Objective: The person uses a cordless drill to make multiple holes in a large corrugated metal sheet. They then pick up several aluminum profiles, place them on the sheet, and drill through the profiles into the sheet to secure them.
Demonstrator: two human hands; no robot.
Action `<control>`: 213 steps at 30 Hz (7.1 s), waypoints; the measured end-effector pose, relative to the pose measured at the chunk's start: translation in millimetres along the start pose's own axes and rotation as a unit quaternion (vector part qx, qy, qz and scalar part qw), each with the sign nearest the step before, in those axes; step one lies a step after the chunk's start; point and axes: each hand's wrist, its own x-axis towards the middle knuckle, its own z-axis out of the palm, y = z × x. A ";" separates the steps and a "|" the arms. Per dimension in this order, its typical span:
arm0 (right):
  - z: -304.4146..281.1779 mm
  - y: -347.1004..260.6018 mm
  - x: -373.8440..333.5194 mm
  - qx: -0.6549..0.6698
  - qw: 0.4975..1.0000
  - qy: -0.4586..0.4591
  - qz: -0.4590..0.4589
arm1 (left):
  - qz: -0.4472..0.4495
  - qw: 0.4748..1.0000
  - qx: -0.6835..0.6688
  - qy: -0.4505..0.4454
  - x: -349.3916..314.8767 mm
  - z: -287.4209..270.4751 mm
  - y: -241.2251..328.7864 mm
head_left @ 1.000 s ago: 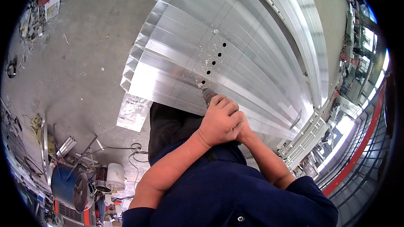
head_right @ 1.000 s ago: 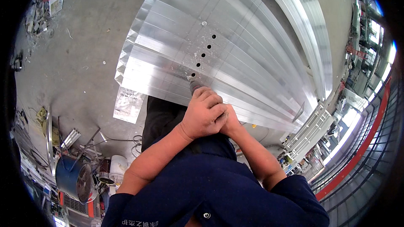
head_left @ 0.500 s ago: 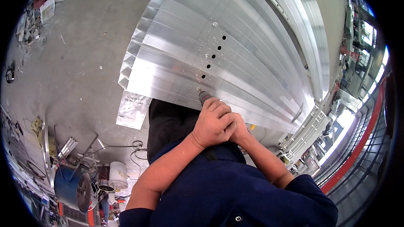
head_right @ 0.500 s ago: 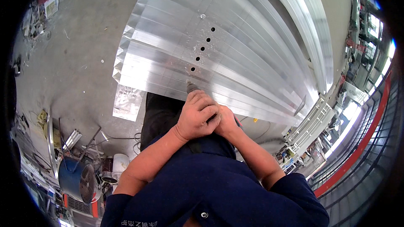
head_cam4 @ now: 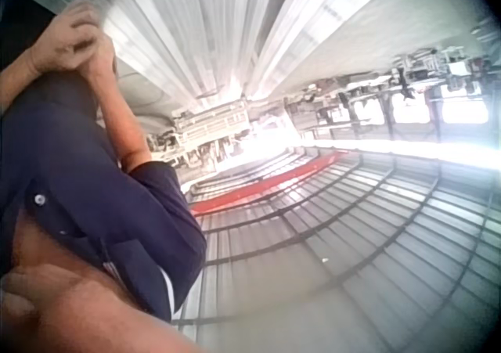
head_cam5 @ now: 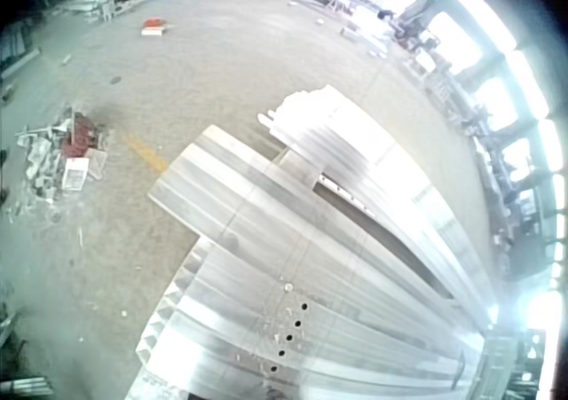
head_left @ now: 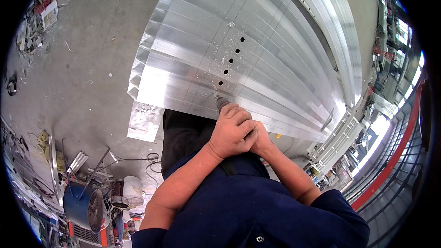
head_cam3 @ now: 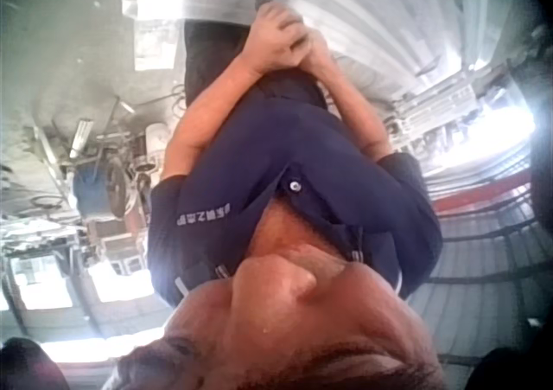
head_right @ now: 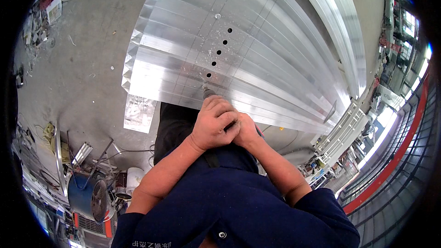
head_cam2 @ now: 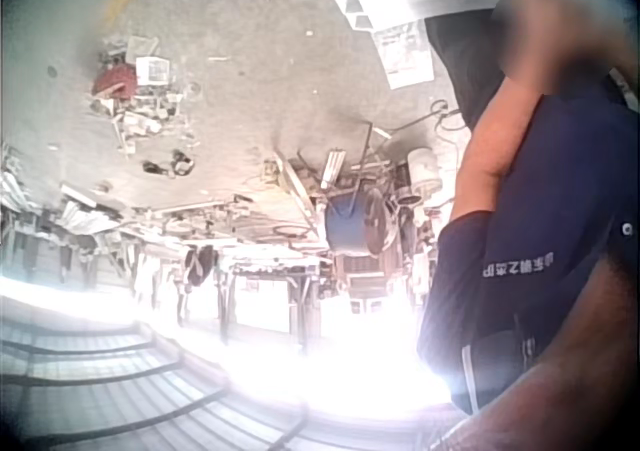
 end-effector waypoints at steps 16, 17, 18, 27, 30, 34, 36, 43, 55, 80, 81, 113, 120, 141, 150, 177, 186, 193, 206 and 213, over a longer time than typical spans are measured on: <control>-19.2 -19.9 7.4 0.092 0.992 -0.031 0.077 | -0.027 0.999 -0.039 0.014 7.7 -9.9 -2.9; -22.6 -23.0 9.8 0.112 0.990 -0.040 0.080 | -0.032 0.998 -0.050 0.015 7.8 -10.3 -3.9; -25.2 -25.3 13.2 0.131 0.987 -0.048 0.083 | -0.037 0.998 -0.052 0.015 7.1 -11.1 -4.4; -29.4 -25.5 20.1 0.075 0.990 -0.064 0.096 | -0.046 0.997 -0.053 0.012 11.5 -12.2 -5.1; -34.1 -29.6 22.7 0.071 0.990 -0.073 0.098 | -0.049 0.997 -0.053 0.006 12.8 -13.8 -6.2; -31.3 -26.8 21.0 0.080 0.990 -0.060 0.098 | -0.043 0.997 -0.056 0.008 13.3 -13.3 -7.3; -26.1 -18.3 20.1 0.055 0.991 -0.074 0.094 | -0.044 0.997 -0.058 0.007 13.7 -12.7 -7.3; -16.0 -8.0 29.7 0.004 0.995 -0.076 0.070 | -0.035 0.998 -0.045 0.030 4.2 -10.4 -17.8; -42.0 -18.6 44.0 -0.123 0.961 -0.185 0.163 | -0.073 0.995 -0.063 0.035 1.5 -5.7 -19.1; -25.5 1.4 41.2 -0.118 0.983 -0.132 0.040 | -0.045 0.998 0.010 0.051 10.3 -8.0 -11.6; -28.1 -0.7 41.4 -0.125 0.980 -0.139 0.067 | -0.048 0.997 0.006 0.058 10.1 -7.9 -11.3; -8.9 -14.0 9.0 0.043 0.991 -0.062 0.108 | -0.008 0.998 0.039 -0.038 5.6 -12.8 -2.3; 7.2 -19.6 -13.4 0.040 0.997 -0.020 0.063 | 0.007 0.996 0.040 -0.082 -8.5 -14.6 13.2; 5.2 -79.6 -1.7 0.149 0.983 -0.094 -0.059 | -0.443 0.708 -0.479 0.270 -106.8 -132.5 -28.5; 19.9 -53.2 -17.9 0.146 0.961 -0.088 -0.216 | -0.345 0.682 -0.597 0.245 -136.4 -124.3 -22.2; 34.9 47.7 -140.6 0.040 0.989 0.040 -0.138 | -0.279 0.831 -0.018 0.482 -199.1 -199.1 -17.4; 46.8 -2.1 -84.3 0.142 0.983 0.062 0.099 | 0.032 0.987 0.156 0.010 -134.5 -41.2 50.0; 76.9 31.1 -52.1 0.082 0.990 0.086 -0.077 | 0.061 0.993 0.098 -0.007 -98.8 18.7 22.2; 61.5 15.4 -34.5 0.068 0.997 0.023 0.027 | 0.019 0.999 0.045 0.007 -77.9 8.9 8.5; 52.8 12.6 -33.0 0.072 0.997 0.018 0.015 | -0.006 0.998 0.055 0.001 -66.8 5.6 19.6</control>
